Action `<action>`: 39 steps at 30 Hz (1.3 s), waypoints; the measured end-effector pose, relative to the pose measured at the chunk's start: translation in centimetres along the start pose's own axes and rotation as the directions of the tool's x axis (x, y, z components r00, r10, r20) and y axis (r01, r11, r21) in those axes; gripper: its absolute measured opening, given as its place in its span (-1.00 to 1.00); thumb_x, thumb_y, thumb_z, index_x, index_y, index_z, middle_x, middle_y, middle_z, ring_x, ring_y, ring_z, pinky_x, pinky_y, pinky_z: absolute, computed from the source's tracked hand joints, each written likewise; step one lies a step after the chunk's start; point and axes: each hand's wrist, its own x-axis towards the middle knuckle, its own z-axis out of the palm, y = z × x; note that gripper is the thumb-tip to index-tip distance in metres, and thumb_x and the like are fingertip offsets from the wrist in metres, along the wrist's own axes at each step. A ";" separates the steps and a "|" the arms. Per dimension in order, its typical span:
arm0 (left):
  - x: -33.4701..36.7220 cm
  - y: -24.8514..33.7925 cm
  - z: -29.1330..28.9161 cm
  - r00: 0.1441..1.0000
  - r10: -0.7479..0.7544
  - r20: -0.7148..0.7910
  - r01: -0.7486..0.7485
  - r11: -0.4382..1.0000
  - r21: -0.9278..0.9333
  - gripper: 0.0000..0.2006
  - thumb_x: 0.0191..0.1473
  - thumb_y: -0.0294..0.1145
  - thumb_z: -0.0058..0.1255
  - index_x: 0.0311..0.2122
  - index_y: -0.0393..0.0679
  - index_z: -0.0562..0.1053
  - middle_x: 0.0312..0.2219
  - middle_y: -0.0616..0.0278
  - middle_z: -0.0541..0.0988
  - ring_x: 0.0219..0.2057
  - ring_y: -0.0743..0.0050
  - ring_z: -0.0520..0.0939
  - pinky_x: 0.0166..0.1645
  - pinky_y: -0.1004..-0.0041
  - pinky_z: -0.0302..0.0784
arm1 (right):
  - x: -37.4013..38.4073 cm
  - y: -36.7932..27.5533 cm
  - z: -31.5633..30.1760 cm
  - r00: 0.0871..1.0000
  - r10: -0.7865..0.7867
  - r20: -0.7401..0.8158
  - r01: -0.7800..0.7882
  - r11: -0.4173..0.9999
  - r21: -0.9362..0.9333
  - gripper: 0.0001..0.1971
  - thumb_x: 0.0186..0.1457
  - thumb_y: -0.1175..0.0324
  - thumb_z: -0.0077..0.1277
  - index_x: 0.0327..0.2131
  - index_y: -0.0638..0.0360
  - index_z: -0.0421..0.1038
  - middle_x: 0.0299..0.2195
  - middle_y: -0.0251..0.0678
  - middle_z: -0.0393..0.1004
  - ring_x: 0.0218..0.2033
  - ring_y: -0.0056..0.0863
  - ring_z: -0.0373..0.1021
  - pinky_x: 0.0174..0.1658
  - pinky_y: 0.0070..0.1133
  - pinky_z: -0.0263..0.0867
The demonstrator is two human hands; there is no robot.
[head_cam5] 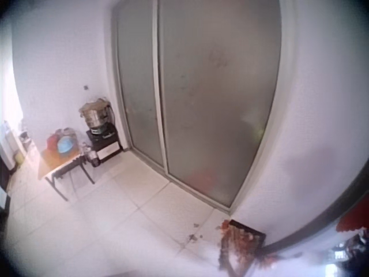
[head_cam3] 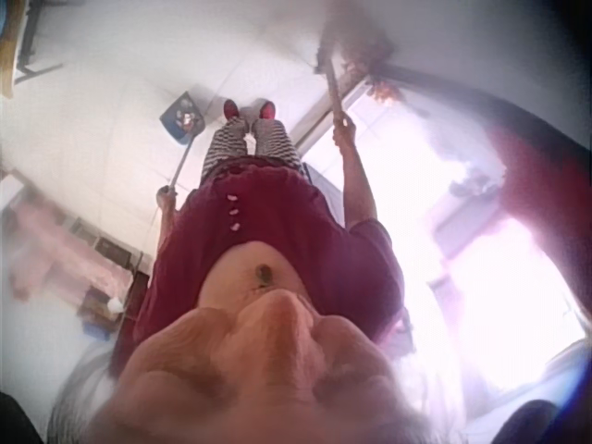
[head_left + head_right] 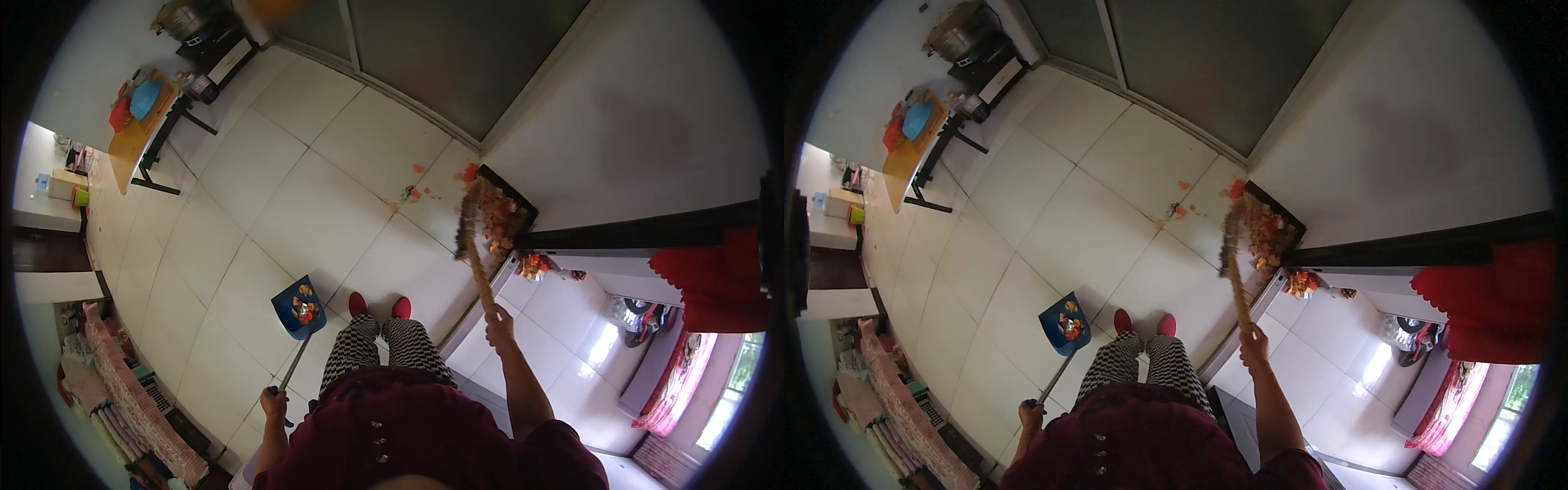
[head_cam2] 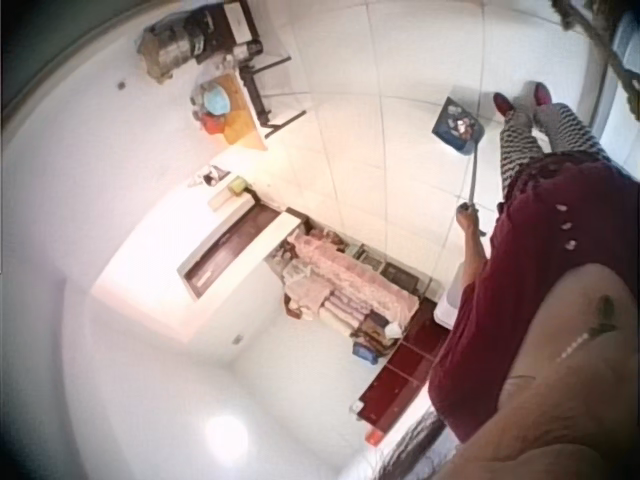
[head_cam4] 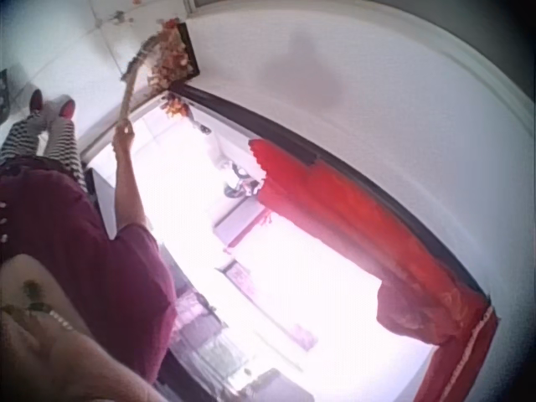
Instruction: The person sweeps scraps of paper and debris into a dustpan using a broom, moving between different rooms and hallways.
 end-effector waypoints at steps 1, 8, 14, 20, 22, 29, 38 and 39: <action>0.3 0.7 0.3 1.000 0.004 0.004 -0.004 1.000 -0.001 -0.80 -0.27 -0.51 -0.03 -0.48 -0.43 0.34 -0.70 0.11 0.44 -0.71 0.38 0.52 -0.59 0.48 0.44 | -0.1 -0.5 0.7 0.999 0.008 0.045 -0.008 1.000 -0.003 -0.64 0.01 0.30 -0.11 -0.05 -0.08 0.23 -0.79 -0.48 0.17 -0.85 -0.69 0.09 -0.85 -0.69 -0.06; 1.9 1.8 0.1 1.000 0.006 0.009 -0.006 0.999 -0.038 -0.77 -0.23 -0.49 -0.02 -0.43 -0.44 0.34 -0.67 0.07 0.47 -0.68 0.40 0.53 -0.56 0.47 0.45 | 3.2 -4.4 13.5 0.928 -0.011 0.372 0.039 0.997 -0.066 -0.66 -0.04 0.23 -0.06 -0.13 0.00 0.28 -0.76 -0.43 0.21 -0.85 -0.68 0.08 -0.82 -0.68 -0.05; 4.4 6.0 -1.2 1.000 -0.008 0.029 0.010 0.998 -0.067 -0.72 -0.21 -0.49 0.01 -0.36 -0.46 0.34 -0.64 0.06 0.49 -0.64 0.42 0.55 -0.54 0.50 0.46 | 11.7 -9.0 21.3 0.927 0.006 0.375 0.059 0.985 -0.161 -0.72 -0.04 0.16 -0.05 -0.26 0.07 0.32 -0.75 -0.35 0.26 -0.86 -0.65 0.10 -0.83 -0.66 -0.01; 8.3 7.7 -2.6 1.000 0.014 0.009 -0.013 0.996 -0.090 -0.74 -0.20 -0.49 -0.02 -0.36 -0.45 0.36 -0.66 0.07 0.49 -0.66 0.42 0.54 -0.52 0.48 0.45 | 14.1 -10.6 12.4 0.978 0.088 0.190 -0.069 0.992 -0.102 -0.73 -0.03 0.06 -0.08 -0.53 0.03 0.28 -0.80 -0.39 0.19 -0.88 -0.67 0.07 -0.86 -0.67 -0.08; 9.6 9.6 -2.8 1.000 0.020 0.023 -0.019 0.998 -0.057 -0.75 -0.20 -0.48 -0.02 -0.36 -0.44 0.36 -0.67 0.07 0.49 -0.66 0.41 0.54 -0.52 0.48 0.45 | 11.8 -11.3 9.9 0.988 0.131 0.083 -0.125 0.990 -0.067 -0.74 -0.03 0.07 -0.08 -0.52 0.04 0.27 -0.81 -0.42 0.16 -0.88 -0.69 0.05 -0.86 -0.70 -0.11; 16.0 12.1 -2.3 0.995 0.031 0.091 -0.036 0.998 0.051 -0.80 -0.23 -0.45 -0.01 -0.44 -0.35 0.38 -0.70 0.08 0.49 -0.67 0.35 0.54 -0.51 0.42 0.44 | 6.2 -13.0 7.7 0.976 0.214 -0.042 -0.203 0.962 0.185 -0.76 0.04 0.26 -0.12 -0.19 0.00 0.27 -0.78 -0.43 0.14 -0.85 -0.72 0.03 -0.83 -0.76 -0.14; 18.3 20.7 0.7 0.986 0.089 0.138 -0.113 0.977 0.178 -0.80 -0.25 -0.43 0.02 -0.47 -0.34 0.39 -0.71 0.09 0.50 -0.67 0.34 0.54 -0.50 0.40 0.45 | 12.6 -21.9 16.8 0.963 0.057 0.264 -0.109 0.976 0.189 -0.66 0.04 0.14 -0.08 -0.10 -0.04 0.26 -0.73 -0.41 0.20 -0.84 -0.76 0.01 -0.80 -0.79 -0.10; 18.4 21.8 1.2 0.985 0.085 0.150 -0.111 0.979 0.169 -0.81 -0.25 -0.44 0.02 -0.48 -0.34 0.39 -0.72 0.09 0.50 -0.67 0.35 0.54 -0.50 0.41 0.45 | 15.0 -23.1 18.4 0.948 0.031 0.317 -0.105 0.970 0.219 -0.65 0.04 0.12 -0.08 -0.10 -0.01 0.26 -0.73 -0.41 0.21 -0.83 -0.75 0.03 -0.79 -0.76 -0.09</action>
